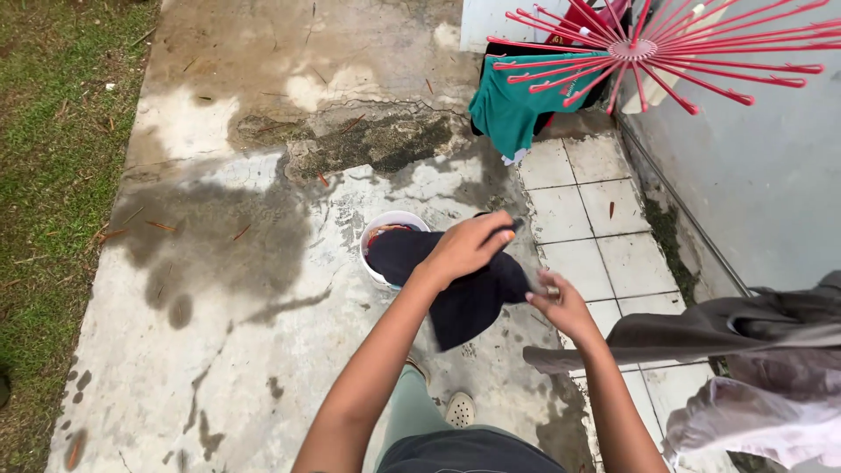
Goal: Hanging wet clothes from a bucket onto a laundry rack to dry.
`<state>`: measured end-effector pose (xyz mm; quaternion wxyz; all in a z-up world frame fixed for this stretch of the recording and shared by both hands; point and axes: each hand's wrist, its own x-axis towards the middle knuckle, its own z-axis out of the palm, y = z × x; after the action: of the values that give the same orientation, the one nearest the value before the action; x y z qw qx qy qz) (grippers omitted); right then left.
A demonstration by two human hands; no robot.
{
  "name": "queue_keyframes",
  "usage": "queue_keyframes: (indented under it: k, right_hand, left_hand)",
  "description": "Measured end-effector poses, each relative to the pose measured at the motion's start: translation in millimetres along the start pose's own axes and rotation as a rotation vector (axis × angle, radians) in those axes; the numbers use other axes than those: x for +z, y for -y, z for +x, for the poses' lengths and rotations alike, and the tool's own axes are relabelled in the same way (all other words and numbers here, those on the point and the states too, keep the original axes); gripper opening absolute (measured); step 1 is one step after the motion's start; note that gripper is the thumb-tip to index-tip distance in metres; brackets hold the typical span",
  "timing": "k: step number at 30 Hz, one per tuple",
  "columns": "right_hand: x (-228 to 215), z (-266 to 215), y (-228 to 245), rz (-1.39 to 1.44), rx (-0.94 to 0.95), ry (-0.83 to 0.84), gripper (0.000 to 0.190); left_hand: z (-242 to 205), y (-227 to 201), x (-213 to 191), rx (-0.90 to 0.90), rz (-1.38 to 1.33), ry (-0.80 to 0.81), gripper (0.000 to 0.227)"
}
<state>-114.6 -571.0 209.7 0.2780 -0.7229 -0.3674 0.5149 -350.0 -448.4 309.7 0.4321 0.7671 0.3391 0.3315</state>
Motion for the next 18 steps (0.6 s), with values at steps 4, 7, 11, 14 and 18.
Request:
queue_keyframes:
  k: [4,7,11,14,18]
  right_hand:
    - [3,-41,71,0.103,-0.582,0.014,0.082]
    - [12,-53,108,-0.048,-0.849,-0.012,0.077]
    - [24,-37,104,0.170,-1.022,0.149,0.055]
    - [42,-34,93,0.250,-0.676,0.416,0.038]
    - [62,-34,77,-0.063,-0.515,0.487,0.029]
  left_hand:
    - [-11,-56,-2,0.236,0.214,0.168,0.022]
    - [-21,-78,-20,0.266,0.235,0.194,0.021]
    - [-37,-84,-51,0.307,0.256,0.180,0.018]
    - [-47,-75,-68,0.303,0.268,0.156,0.017]
    - [-64,-69,-72,0.213,0.271,0.112,0.015]
